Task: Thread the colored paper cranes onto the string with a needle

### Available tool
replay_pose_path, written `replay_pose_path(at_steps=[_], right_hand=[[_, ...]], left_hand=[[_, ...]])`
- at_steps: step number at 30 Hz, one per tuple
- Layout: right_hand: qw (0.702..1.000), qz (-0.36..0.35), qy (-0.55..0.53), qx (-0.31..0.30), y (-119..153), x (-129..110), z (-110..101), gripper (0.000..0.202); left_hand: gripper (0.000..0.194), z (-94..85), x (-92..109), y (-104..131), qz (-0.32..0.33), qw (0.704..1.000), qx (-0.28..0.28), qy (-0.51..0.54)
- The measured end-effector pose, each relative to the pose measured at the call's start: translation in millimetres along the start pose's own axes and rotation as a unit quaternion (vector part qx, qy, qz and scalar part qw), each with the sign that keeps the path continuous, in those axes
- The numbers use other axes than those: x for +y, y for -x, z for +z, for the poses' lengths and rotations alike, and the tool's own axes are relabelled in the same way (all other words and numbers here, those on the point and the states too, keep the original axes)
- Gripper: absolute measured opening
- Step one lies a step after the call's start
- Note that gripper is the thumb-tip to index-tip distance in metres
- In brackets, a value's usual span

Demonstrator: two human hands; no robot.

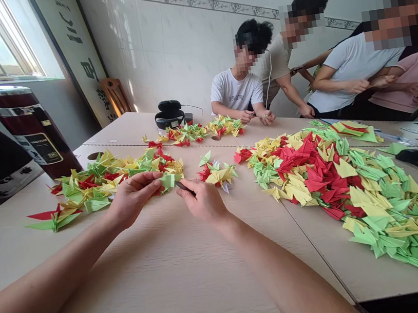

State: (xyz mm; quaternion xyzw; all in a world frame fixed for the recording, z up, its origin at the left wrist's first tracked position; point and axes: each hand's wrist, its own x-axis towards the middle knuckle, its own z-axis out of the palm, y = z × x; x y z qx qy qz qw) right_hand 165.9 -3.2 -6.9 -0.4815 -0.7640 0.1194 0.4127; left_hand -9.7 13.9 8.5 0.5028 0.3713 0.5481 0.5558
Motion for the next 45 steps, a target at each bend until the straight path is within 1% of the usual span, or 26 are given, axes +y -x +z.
replay_pose_path(at_steps=[13, 25, 29, 31, 33, 35, 36, 38, 40, 42, 45], right_hand=[[1.0, 0.005, 0.023, -0.014, -0.3, 0.2, -1.9, 0.025], [1.0, 0.007, 0.009, -0.015, -0.8, 1.6, -1.3, 0.026], [1.0, 0.0, 0.005, -0.018, -1.3, 1.9, -2.1, 0.025], [1.0, 0.005, -0.013, -0.009, -1.3, 1.4, -2.5, 0.024], [0.999, 0.02, -0.046, 0.014, -1.4, 0.7, -2.9, 0.024], [0.995, 0.034, -0.082, 0.043, -1.5, 0.1, -2.9, 0.028], [0.993, 0.037, -0.096, 0.053, -1.5, -0.1, -2.9, 0.03], [0.992, 0.025, -0.109, 0.054, -1.4, -0.8, -2.6, 0.035], [0.993, -0.005, -0.105, 0.043, -1.1, -2.3, -2.3, 0.034], [0.995, -0.033, -0.096, 0.021, -0.7, -4.5, -1.8, 0.028], [0.996, -0.033, -0.084, -0.019, -0.4, -6.9, -0.7, 0.017]], left_hand=[[0.035, -1.4, -1.8, 0.4, -0.001, 1.0, -0.007, -0.012], [0.035, -1.0, -2.6, 0.0, -0.007, 1.0, -0.002, -0.015], [0.035, -1.9, -3.1, -0.7, 0.001, 1.0, 0.005, -0.018], [0.034, -3.1, -3.3, -1.6, 0.009, 0.999, 0.015, -0.033], [0.033, -4.3, -3.1, -2.1, 0.025, 0.997, 0.027, -0.071], [0.027, -4.6, -2.4, -1.1, 0.065, 0.987, 0.024, -0.142], [0.023, -4.2, -1.9, 0.1, 0.097, 0.977, 0.012, -0.187], [0.014, -2.3, -1.0, 3.8, 0.167, 0.947, -0.026, -0.274], [0.012, 0.3, -0.3, 8.1, 0.218, 0.918, -0.062, -0.325], [0.014, 2.6, -0.3, 11.6, 0.24, 0.904, -0.082, -0.343], [0.013, 4.3, -1.2, 13.9, 0.239, 0.898, -0.09, -0.359]])
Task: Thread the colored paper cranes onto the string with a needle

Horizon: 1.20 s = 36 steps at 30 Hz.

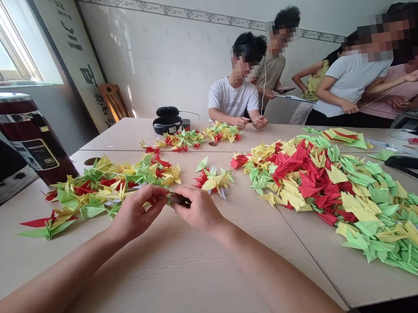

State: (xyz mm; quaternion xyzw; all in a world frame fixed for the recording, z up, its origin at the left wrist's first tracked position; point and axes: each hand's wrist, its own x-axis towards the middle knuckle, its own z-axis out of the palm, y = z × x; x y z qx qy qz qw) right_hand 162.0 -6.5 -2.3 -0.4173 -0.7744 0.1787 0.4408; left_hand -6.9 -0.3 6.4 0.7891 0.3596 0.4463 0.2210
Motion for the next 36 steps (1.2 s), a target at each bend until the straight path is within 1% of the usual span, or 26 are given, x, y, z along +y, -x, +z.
replay_pose_path(at_steps=[1, 3, 5, 6, 9, 10, 11, 13, 15, 16, 18, 20, 21, 23, 26, 29, 32, 36], right_hand=[[1.0, 0.009, 0.001, -0.003, 0.0, 0.0, 0.6, 0.013], [0.999, 0.031, -0.009, 0.017, 0.0, 1.2, 1.8, 0.009], [0.996, 0.054, -0.045, 0.051, 0.3, 2.9, 3.1, 0.01], [0.993, 0.068, -0.069, 0.065, 0.5, 3.6, 3.9, 0.011], [0.983, 0.1, -0.127, 0.087, 1.8, 3.3, 6.0, 0.016], [0.981, 0.105, -0.137, 0.089, 2.3, 2.5, 6.5, 0.017], [0.979, 0.107, -0.145, 0.091, 2.7, 1.7, 7.1, 0.018], [0.978, 0.108, -0.155, 0.092, 3.6, 0.5, 8.1, 0.02], [0.977, 0.106, -0.163, 0.09, 4.3, 0.6, 9.3, 0.021], [0.977, 0.105, -0.166, 0.087, 4.6, 1.1, 10.1, 0.021], [0.978, 0.101, -0.166, 0.078, 5.1, 2.5, 11.5, 0.02], [0.981, 0.095, -0.156, 0.067, 5.5, 3.0, 12.2, 0.017], [0.983, 0.088, -0.147, 0.06, 5.6, 2.6, 12.1, 0.016], [0.989, 0.061, -0.122, 0.053, 5.4, 0.0, 10.4, 0.015], [0.995, 0.013, -0.061, 0.073, 4.5, -5.8, 5.1, 0.018], [0.996, -0.014, -0.004, 0.087, 3.6, -8.6, -0.6, 0.021], [0.997, -0.023, 0.037, 0.063, 2.9, -5.9, -3.8, 0.024], [0.994, -0.043, 0.097, 0.023, 2.2, -0.3, -4.7, 0.023]], left_hand=[[0.012, 0.4, 0.0, 0.2, -0.007, 1.0, 0.004, -0.005], [0.013, 1.4, -0.3, 0.6, -0.032, 0.999, 0.025, -0.003], [0.022, 2.9, -1.0, 1.3, -0.066, 0.997, 0.037, 0.031], [0.028, 4.0, -1.7, 1.7, -0.081, 0.994, 0.027, 0.063], [0.04, 8.2, -4.5, 2.9, -0.111, 0.974, -0.041, 0.192], [0.043, 9.6, -5.4, 3.0, -0.116, 0.964, -0.055, 0.232], [0.046, 10.7, -6.2, 2.9, -0.12, 0.954, -0.058, 0.268], [0.052, 11.9, -6.5, 2.0, -0.132, 0.939, -0.031, 0.316], [0.054, 11.9, -5.4, 0.7, -0.149, 0.928, 0.003, 0.341], [0.052, 11.6, -4.5, 0.1, -0.161, 0.924, 0.012, 0.346], [0.045, 11.1, -3.2, -0.8, -0.19, 0.917, 0.002, 0.35], [0.038, 11.0, -3.5, -1.1, -0.219, 0.913, -0.017, 0.344], [0.037, 11.2, -4.5, -1.2, -0.226, 0.913, -0.014, 0.339], [0.035, 11.5, -7.8, -1.5, -0.223, 0.921, 0.011, 0.32], [0.03, 10.2, -12.3, -2.2, -0.181, 0.948, 0.058, 0.253], [0.02, 6.4, -11.9, -2.8, -0.125, 0.977, 0.071, 0.16], [0.011, 2.5, -7.6, -3.2, -0.081, 0.992, 0.07, 0.073], [0.005, 0.2, -3.4, -3.6, -0.05, 0.997, 0.063, 0.007]])
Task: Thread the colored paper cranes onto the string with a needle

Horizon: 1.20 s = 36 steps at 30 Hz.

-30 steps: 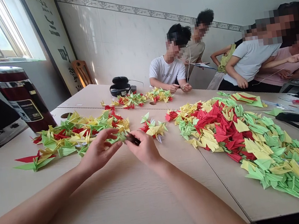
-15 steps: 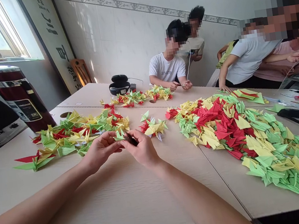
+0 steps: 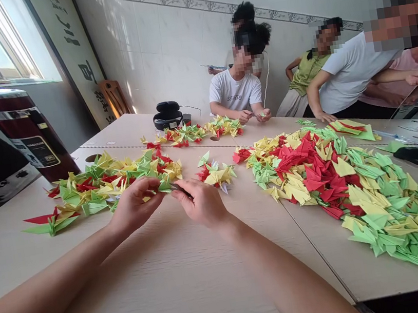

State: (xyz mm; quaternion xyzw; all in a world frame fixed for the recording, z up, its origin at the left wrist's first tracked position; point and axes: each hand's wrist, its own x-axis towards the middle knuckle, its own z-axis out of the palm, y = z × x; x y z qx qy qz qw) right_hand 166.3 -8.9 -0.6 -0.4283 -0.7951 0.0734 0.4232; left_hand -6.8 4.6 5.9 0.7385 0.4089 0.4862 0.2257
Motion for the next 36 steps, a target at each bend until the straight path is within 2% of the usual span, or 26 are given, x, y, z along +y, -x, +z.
replay_pose_path(at_steps=[6, 15, 27, 31, 36], right_hand=[[0.999, -0.011, 0.044, -0.005, -0.1, 3.5, 1.0, 0.024], [0.994, -0.01, 0.099, -0.046, -1.2, 4.1, -0.3, 0.021], [0.993, -0.02, 0.108, -0.031, -0.1, 7.6, 2.1, 0.019], [0.996, -0.02, 0.078, -0.025, -0.9, 8.3, 0.9, 0.02], [0.996, 0.034, -0.066, 0.053, -1.4, 2.1, 0.3, 0.025]], left_hand=[[0.005, 0.8, -0.6, 0.6, 0.017, 1.0, -0.017, -0.019], [0.01, 1.8, -4.7, 0.2, 0.029, 0.999, -0.029, -0.032], [0.01, 3.7, -9.0, -0.1, 0.052, 0.997, -0.025, -0.059], [0.011, 3.6, -11.8, -0.4, 0.043, 0.998, -0.026, -0.049], [0.02, 3.6, -14.3, -0.6, 0.0, 1.0, 0.006, -0.024]])
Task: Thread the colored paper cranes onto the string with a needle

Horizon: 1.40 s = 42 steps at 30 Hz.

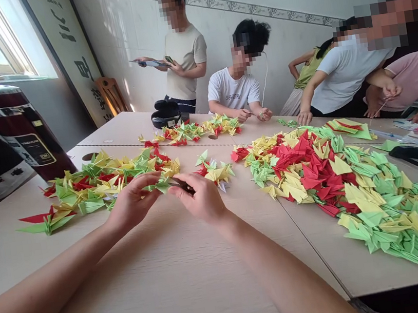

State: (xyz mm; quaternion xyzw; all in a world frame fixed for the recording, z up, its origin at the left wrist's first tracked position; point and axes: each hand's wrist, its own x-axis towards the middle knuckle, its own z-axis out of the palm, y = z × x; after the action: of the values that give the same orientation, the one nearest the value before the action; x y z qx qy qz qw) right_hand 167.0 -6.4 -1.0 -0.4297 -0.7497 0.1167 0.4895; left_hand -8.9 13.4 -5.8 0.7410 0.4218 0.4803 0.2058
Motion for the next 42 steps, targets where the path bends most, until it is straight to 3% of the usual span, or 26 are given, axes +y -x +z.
replay_pose_path(at_steps=[3, 7, 11, 14, 18, 21, 26, 29, 33, 35, 38, 40, 42], right_hand=[[0.994, 0.07, -0.079, 0.007, 1.8, -3.2, 4.5, 0.029], [0.988, 0.109, -0.105, -0.029, 3.3, -3.2, 9.7, 0.018], [0.989, 0.106, -0.091, -0.049, 1.9, 0.3, 9.2, 0.014], [0.994, 0.076, -0.07, -0.031, 1.1, 1.2, 7.8, 0.014], [0.992, 0.062, -0.102, -0.034, 2.8, -0.7, 7.7, 0.01], [0.988, 0.062, -0.136, -0.04, 3.8, -0.4, 8.1, 0.023], [0.988, 0.071, -0.136, -0.026, 1.5, 4.3, 8.0, 0.021], [0.985, 0.086, -0.15, -0.026, 1.7, 4.7, 9.8, 0.022], [0.981, 0.09, -0.166, -0.043, 3.6, 2.4, 12.6, 0.023], [0.986, 0.08, -0.146, -0.019, 2.0, 4.5, 10.0, 0.024], [0.991, 0.067, -0.069, 0.089, -5.9, 17.6, -3.6, 0.024], [0.983, 0.065, 0.003, 0.17, -13.1, 32.6, -17.6, 0.024], [0.971, 0.079, 0.055, 0.219, -19.2, 49.6, -31.4, 0.025]], left_hand=[[0.024, 0.6, 3.2, 1.6, -0.041, 0.998, -0.047, 0.0], [0.022, 2.1, 7.9, 3.8, -0.031, 0.997, -0.069, 0.019], [0.015, 1.7, 9.3, 3.8, -0.033, 0.996, -0.083, 0.007], [0.014, 0.9, 9.4, 3.3, -0.039, 0.992, -0.114, 0.035], [0.017, 1.2, 7.4, 3.8, -0.053, 0.989, -0.114, 0.074], [0.019, 0.6, 6.5, 4.5, -0.047, 0.986, -0.117, 0.109], [0.033, -2.2, 4.6, 3.2, -0.077, 0.961, -0.171, 0.203], [0.032, -0.3, 1.0, 3.5, -0.069, 0.959, -0.183, 0.205], [0.027, 1.1, 3.4, 4.8, -0.042, 0.974, -0.16, 0.152], [0.028, -2.6, 6.8, 2.7, -0.023, 0.985, -0.136, 0.1], [0.027, -14.7, 6.7, -6.2, 0.026, 0.997, -0.057, -0.043], [0.027, -24.7, 1.4, -13.9, 0.057, 0.985, -0.018, -0.16], [0.029, -33.1, -6.2, -20.0, 0.062, 0.963, -0.015, -0.263]])
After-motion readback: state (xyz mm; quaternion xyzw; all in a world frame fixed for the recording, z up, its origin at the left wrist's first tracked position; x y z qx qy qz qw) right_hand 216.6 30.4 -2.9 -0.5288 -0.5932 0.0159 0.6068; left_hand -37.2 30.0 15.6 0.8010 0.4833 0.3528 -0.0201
